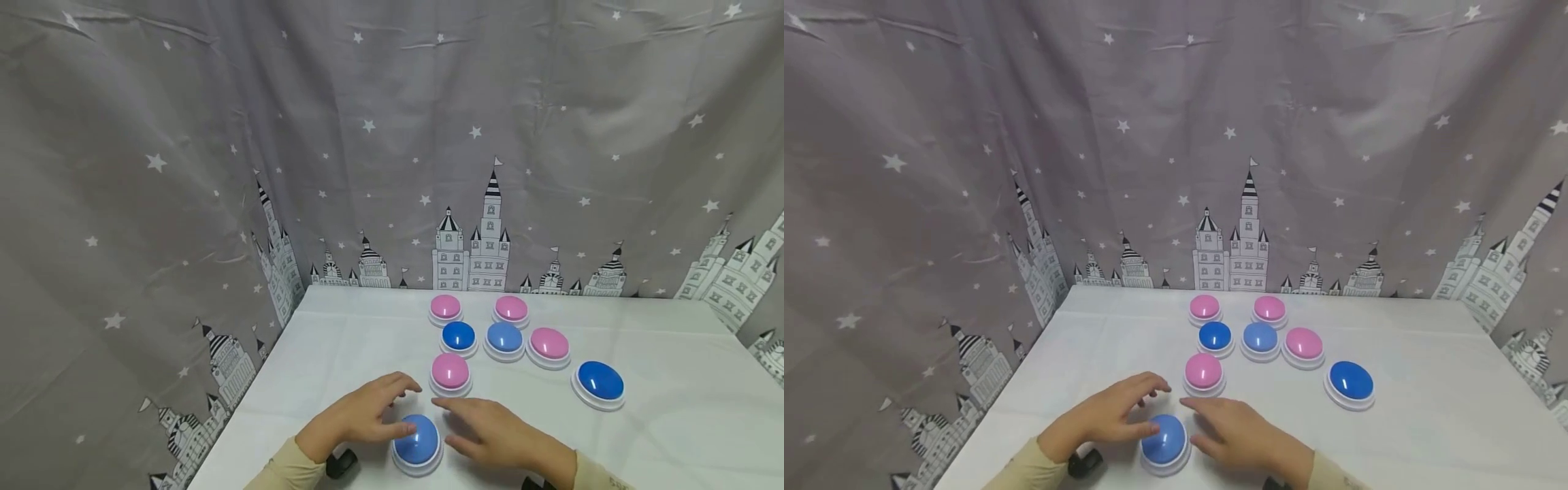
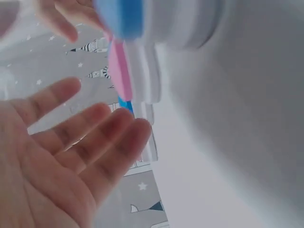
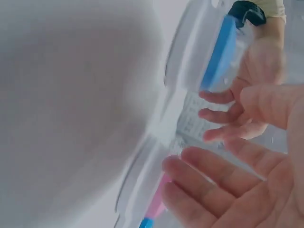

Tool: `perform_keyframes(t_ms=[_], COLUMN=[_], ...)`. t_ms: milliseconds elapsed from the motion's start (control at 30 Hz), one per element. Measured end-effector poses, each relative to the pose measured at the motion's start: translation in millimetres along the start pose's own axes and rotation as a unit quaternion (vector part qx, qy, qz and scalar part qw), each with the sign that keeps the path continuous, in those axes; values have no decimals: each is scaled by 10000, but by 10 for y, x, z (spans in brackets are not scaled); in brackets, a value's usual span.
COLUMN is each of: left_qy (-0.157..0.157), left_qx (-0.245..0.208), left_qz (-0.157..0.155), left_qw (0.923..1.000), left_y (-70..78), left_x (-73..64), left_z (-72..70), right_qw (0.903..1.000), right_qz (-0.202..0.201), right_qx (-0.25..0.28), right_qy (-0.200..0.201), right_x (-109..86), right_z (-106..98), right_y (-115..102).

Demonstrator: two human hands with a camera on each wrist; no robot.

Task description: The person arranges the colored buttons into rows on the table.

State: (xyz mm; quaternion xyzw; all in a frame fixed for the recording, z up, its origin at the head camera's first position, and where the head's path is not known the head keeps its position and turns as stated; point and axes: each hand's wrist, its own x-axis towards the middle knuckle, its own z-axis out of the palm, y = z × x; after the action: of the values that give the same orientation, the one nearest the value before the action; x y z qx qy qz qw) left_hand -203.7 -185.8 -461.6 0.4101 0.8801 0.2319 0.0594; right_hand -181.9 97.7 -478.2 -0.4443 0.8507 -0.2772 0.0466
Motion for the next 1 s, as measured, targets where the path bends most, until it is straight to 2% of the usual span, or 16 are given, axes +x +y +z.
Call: perform_keyframes(t_ms=[100, 200, 267, 367, 500, 667, 800, 1000], left_qy=[226, 287, 210, 89, -16, -164, -119, -88], left_qx=[-79, -203, -335, -446, -421, -371, -402, -781], left_qz=[-166, -330, -477, -510, -249, 113, 284, 90], left_qw=[9996, 9988, 9981, 9977, 9988, 9991, 9987, 9969], left_y=[-46, -130, -191, -288, -410, -492, -526, -551], left_x=[229, 400, 492, 644, 850, 894, 886, 726], left_z=[-71, -83, -69, -30, 23, 97, 99, -3], right_qw=[9973, 9932, 9914, 9898, 9911, 9945, 9940, 9949], right_qz=[292, 568, 818, 1082, 1032, 760, 610, 464], right_qx=[-217, -322, -272, -207, -39, 360, 585, 698], right_qy=[638, 968, 981, 903, 840, 616, 688, 561], right_x=[-23, -30, -26, -12, 5, 12, 40, 148], right_z=[-90, -135, -147, -156, -187, -166, -191, -148], right_y=[111, 228, 306, 431, 582, 638, 622, 576])
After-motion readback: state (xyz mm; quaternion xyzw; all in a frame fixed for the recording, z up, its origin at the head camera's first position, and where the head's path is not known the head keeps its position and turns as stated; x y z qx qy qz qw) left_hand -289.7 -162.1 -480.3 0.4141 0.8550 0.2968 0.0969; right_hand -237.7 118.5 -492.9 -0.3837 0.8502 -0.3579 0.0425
